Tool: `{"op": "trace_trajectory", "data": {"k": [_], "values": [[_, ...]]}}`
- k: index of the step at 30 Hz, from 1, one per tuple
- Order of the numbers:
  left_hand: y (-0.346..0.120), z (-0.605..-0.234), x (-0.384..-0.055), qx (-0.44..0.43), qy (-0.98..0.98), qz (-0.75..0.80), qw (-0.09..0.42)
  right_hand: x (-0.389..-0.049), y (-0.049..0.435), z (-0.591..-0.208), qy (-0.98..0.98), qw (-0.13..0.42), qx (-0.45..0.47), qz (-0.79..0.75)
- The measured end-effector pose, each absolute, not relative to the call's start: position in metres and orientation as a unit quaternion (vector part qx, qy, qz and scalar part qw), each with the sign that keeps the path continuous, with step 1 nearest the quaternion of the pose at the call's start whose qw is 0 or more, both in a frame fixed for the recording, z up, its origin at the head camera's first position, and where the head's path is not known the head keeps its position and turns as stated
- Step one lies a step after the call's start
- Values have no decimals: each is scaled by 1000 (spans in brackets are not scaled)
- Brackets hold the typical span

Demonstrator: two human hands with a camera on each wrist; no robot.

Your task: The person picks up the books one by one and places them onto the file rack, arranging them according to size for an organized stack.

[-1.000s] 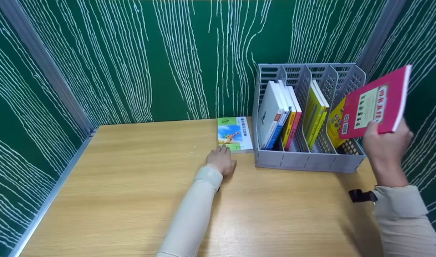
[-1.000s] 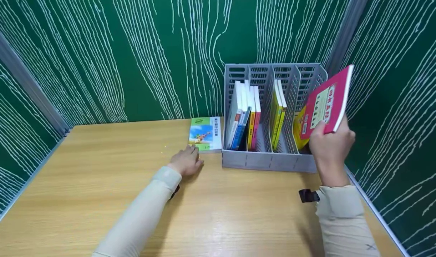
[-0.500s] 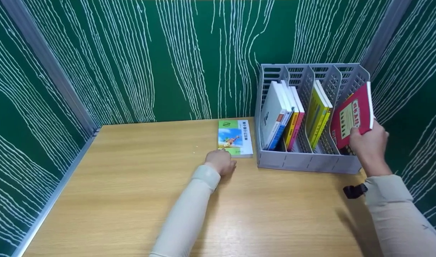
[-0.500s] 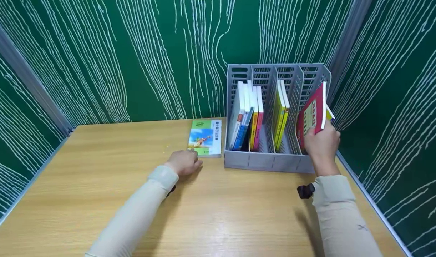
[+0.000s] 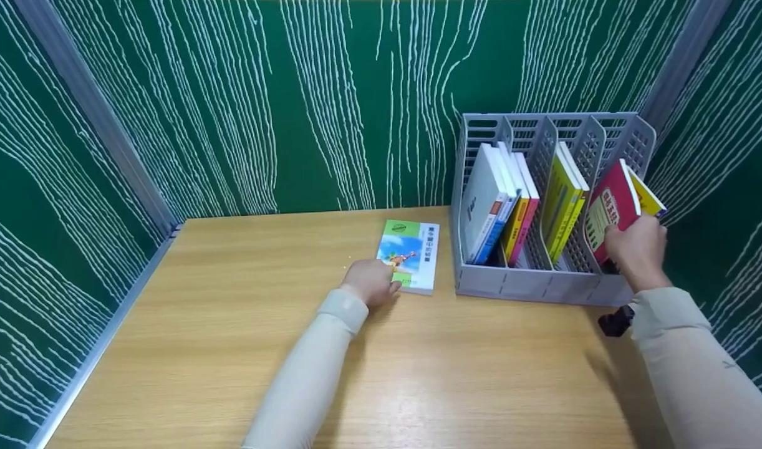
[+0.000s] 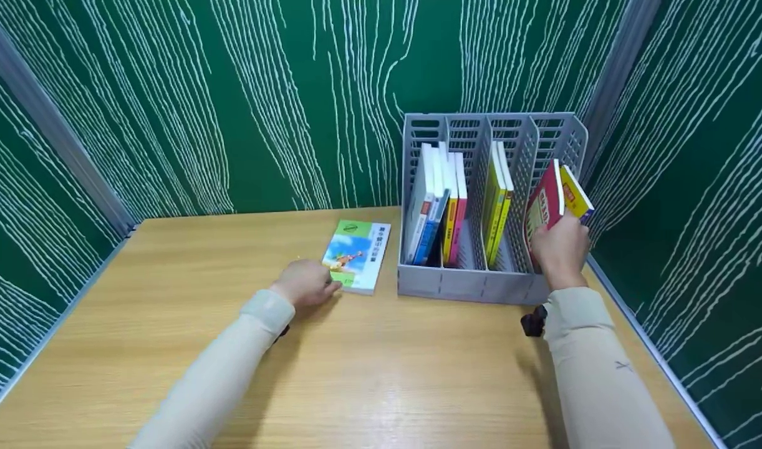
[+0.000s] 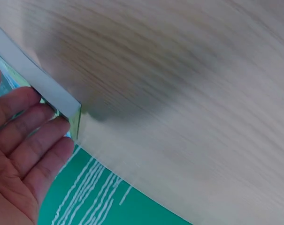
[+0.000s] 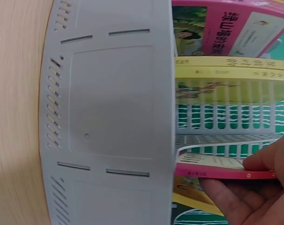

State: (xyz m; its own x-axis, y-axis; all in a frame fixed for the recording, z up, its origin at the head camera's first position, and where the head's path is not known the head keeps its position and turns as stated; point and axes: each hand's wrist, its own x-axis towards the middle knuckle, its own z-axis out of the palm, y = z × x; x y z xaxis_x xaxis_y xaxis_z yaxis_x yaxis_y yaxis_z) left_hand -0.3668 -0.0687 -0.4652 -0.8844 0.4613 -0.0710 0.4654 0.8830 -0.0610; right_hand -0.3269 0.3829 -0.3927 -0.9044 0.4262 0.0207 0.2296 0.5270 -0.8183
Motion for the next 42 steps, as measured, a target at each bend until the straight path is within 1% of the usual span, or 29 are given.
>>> {"op": "trace_trajectory", "data": {"k": [6,12,22,25,28,32,37,42], "values": [[-76,-465,-369,238,970,-34,30,-331,388,-394,-868,100,-191,448],[-76,-469,-369,222,975,-3,11,-336,393,-392,-869,102,-196,444],[-66,-474,-363,76,988,134,5,-335,399,-390,-871,132,-213,423],[-62,-474,-363,43,986,158,14,-331,397,-386,-866,153,-212,427],[-58,-473,-363,24,983,179,23,-327,393,-380,-862,187,-208,423],[-53,-472,-361,12,983,178,37,-324,385,-369,-855,235,-206,414],[-49,-472,-357,0,983,174,61,-320,375,-359,-849,281,-196,402],[-46,-472,-356,-3,983,174,58,-317,367,-354,-847,319,-180,385]]}}
